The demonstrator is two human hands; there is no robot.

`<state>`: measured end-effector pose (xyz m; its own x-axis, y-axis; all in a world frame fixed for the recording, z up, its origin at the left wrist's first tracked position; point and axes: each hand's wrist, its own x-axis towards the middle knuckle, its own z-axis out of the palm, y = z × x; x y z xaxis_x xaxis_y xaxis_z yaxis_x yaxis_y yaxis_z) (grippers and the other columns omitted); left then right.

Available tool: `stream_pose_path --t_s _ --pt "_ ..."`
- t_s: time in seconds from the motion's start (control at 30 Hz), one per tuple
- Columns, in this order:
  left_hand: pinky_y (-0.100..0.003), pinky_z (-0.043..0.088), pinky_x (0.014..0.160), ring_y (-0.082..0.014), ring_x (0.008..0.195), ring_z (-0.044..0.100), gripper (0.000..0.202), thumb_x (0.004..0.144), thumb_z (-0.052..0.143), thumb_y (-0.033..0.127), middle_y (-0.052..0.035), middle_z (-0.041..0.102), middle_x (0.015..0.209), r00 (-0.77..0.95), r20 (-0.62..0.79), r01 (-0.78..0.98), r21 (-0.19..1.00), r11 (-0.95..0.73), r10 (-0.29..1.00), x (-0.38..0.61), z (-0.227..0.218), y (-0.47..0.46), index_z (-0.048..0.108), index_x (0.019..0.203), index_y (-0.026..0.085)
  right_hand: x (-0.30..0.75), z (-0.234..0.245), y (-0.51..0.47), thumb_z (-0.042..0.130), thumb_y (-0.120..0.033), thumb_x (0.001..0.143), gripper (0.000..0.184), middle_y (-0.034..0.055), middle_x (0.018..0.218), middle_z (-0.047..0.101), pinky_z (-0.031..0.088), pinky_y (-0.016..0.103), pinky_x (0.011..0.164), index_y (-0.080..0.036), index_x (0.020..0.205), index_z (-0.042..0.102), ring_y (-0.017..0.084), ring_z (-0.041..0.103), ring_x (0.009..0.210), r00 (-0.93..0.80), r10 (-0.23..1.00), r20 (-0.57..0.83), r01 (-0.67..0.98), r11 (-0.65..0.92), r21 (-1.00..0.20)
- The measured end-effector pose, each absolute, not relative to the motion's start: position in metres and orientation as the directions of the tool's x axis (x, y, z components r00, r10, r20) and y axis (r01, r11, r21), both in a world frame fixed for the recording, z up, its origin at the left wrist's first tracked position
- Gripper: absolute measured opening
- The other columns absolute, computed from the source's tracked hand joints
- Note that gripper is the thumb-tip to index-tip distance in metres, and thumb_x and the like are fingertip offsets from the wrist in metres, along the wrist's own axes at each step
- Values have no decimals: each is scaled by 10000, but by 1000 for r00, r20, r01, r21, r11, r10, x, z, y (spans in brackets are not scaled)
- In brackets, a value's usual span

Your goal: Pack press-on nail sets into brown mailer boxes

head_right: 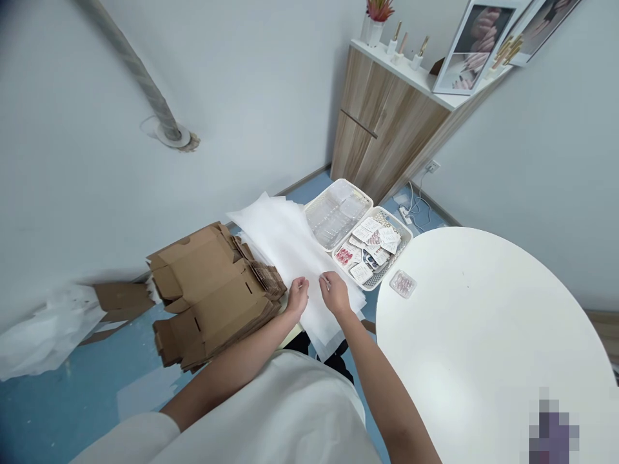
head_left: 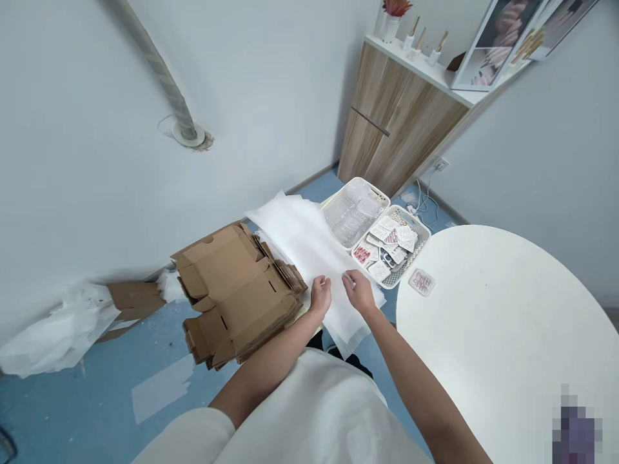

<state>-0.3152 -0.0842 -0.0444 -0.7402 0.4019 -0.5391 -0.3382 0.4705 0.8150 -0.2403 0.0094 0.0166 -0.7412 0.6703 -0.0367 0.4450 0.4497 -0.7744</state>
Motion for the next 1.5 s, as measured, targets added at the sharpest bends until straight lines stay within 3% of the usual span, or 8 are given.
stream_pose_path --t_s 0.23,0.43,0.53,0.63,0.73,0.87,1.17,1.5 --pt "-352 264 996 -223 1256 218 506 775 475 334 -144 228 1320 -798 -359 -61 847 529 484 -298 -31 -78 288 1215 168 -198 37 20 395 -355 807 348 50 908 584 450 272 579 -201 1118 399 102 566 541 -463 885 -57 429 167 -888" --pt "-353 261 1002 -236 1282 154 654 784 467 380 -146 109 1376 -703 -434 -83 837 540 564 -266 -24 -64 119 1298 173 -141 46 19 443 -316 767 207 12 935 547 447 233 489 -223 947 398 53 515 476 -150 987 -59 310 -9 -951" --pt "-319 358 925 -213 1198 339 656 788 465 380 -144 184 1358 -638 -457 -130 857 499 619 -243 -21 -57 99 1303 204 -106 47 16 455 -332 745 200 12 981 531 428 206 420 -228 891 369 37 500 450 -14 993 -114 209 -109 -972" --pt "-290 433 800 -163 943 538 645 772 495 332 -139 404 1206 -554 -463 -151 873 464 692 -217 -19 -47 140 1294 203 -66 44 12 474 -339 719 212 15 976 530 427 201 406 -226 840 342 41 515 448 117 981 -157 131 -172 -976" --pt "-249 453 663 -106 695 566 633 739 533 274 -89 521 1013 -477 -429 -139 899 416 767 -187 -18 -35 201 1272 193 -21 38 5 483 -343 700 219 19 946 532 435 209 419 -220 776 319 58 541 464 226 953 -201 91 -227 -970" --pt "-212 426 586 -80 591 534 568 707 560 234 -36 562 866 -431 -361 -88 929 360 827 -139 -14 -20 291 1205 184 44 29 -8 471 -360 701 221 26 926 528 462 229 462 -217 742 308 80 570 506 343 913 -220 94 -266 -959" --pt "-266 426 681 -132 664 540 62 721 503 216 -15 591 743 -226 -199 315 911 265 954 -47 -2 8 551 754 194 172 1 -26 485 -404 703 216 6 802 551 475 274 562 -201 719 411 117 585 576 240 940 -240 179 -286 -941" --pt "-343 403 862 -195 906 533 420 622 566 103 -62 567 1041 -30 -227 530 822 208 973 -15 -17 27 548 1033 187 228 -27 -20 412 -284 716 270 34 806 622 472 319 625 -198 910 580 153 574 638 84 978 -191 564 -205 -800"
